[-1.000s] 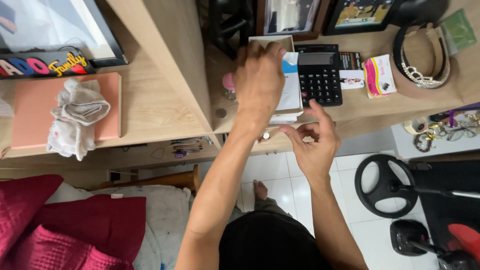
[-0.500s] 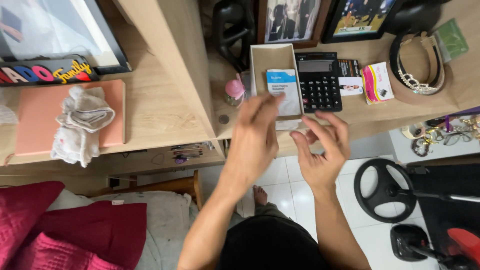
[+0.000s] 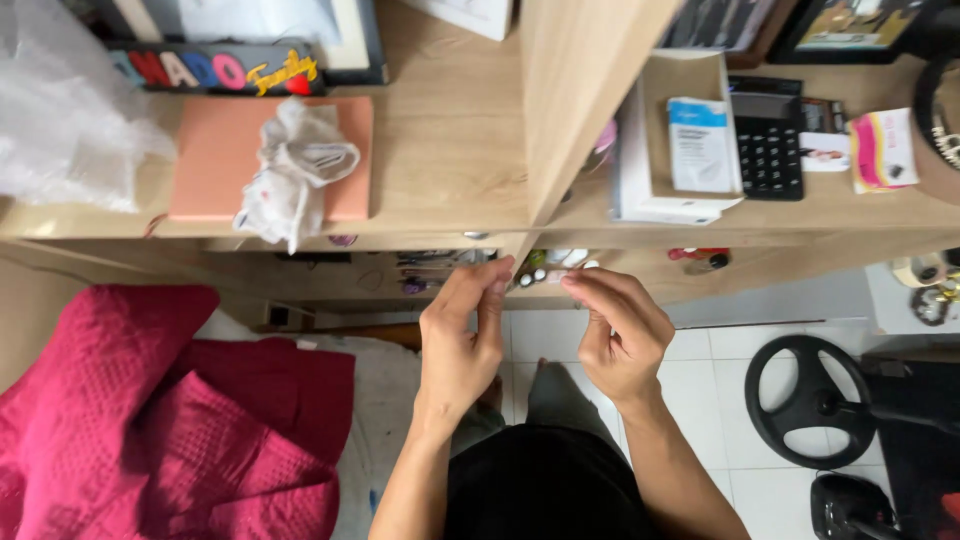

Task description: The person wipes a wooden shelf with a cloth, then picks up and wipes a calculator, a small box, and a pink notebook. They also handle bubble wrap and a headband, placing items back on the shelf.

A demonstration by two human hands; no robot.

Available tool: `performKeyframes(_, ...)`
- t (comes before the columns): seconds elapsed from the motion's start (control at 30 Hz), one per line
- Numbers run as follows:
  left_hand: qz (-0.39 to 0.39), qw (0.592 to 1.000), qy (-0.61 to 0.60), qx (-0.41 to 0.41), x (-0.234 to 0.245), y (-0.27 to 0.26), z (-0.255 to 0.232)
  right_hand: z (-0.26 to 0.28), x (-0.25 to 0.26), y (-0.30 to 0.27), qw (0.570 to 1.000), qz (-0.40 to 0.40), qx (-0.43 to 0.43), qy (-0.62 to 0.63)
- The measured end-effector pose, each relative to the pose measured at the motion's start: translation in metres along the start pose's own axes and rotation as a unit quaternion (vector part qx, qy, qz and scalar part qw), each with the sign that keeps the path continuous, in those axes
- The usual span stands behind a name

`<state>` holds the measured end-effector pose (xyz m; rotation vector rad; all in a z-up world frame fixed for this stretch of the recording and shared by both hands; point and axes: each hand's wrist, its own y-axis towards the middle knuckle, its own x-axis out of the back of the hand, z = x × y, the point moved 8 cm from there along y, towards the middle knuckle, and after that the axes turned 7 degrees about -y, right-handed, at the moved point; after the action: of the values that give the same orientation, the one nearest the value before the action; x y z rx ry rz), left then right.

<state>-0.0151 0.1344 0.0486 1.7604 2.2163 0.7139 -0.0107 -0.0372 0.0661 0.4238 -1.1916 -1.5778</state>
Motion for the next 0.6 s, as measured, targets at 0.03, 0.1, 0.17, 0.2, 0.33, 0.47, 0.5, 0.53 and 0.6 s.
performKeyframes(0.03, -0.002, 1.000, 0.001, 0.002, 0.011, -0.001, 0.000, 0.006, -0.006, -0.004, 1.000, 0.002, 0.000, 0.002)
performKeyframes(0.1, -0.022, 0.999, 0.036, -0.016, 0.033, -0.002, -0.003, 0.017, -0.016, -0.010, 1.000, 0.017, 0.004, 0.000)
performKeyframes(0.17, -0.029, 0.996, 0.071, -0.037, 0.058, 0.005, -0.012, 0.026, -0.024, -0.011, 1.000, 0.029, -0.005, -0.005)
performKeyframes(0.2, -0.037, 0.992, 0.105, -0.061, 0.071, 0.009, -0.018, 0.029, -0.029, -0.011, 0.999, 0.038, -0.010, -0.009)
performKeyframes(0.33, -0.082, 0.974, 0.187, -0.099, 0.123, 0.035, -0.003, 0.028, -0.039, -0.011, 0.999, 0.037, -0.017, -0.021)
performKeyframes(0.47, -0.104, 0.928, 0.324, -0.154, 0.154, 0.068, 0.033, 0.028, -0.060, -0.004, 0.998, 0.061, -0.006, -0.009)
performKeyframes(0.5, -0.089, 0.919, 0.350, -0.160, 0.157, 0.081, 0.043, 0.027, -0.066, 0.001, 0.998, 0.066, -0.004, -0.008)
performKeyframes(0.53, -0.093, 0.918, 0.350, -0.163, 0.157, 0.086, 0.048, 0.027, -0.071, 0.002, 0.998, 0.064, 0.001, -0.007)
performKeyframes(0.6, -0.020, 0.910, 0.396, -0.121, 0.148, 0.106, 0.072, 0.019, -0.085, 0.006, 0.998, 0.067, -0.016, 0.006)
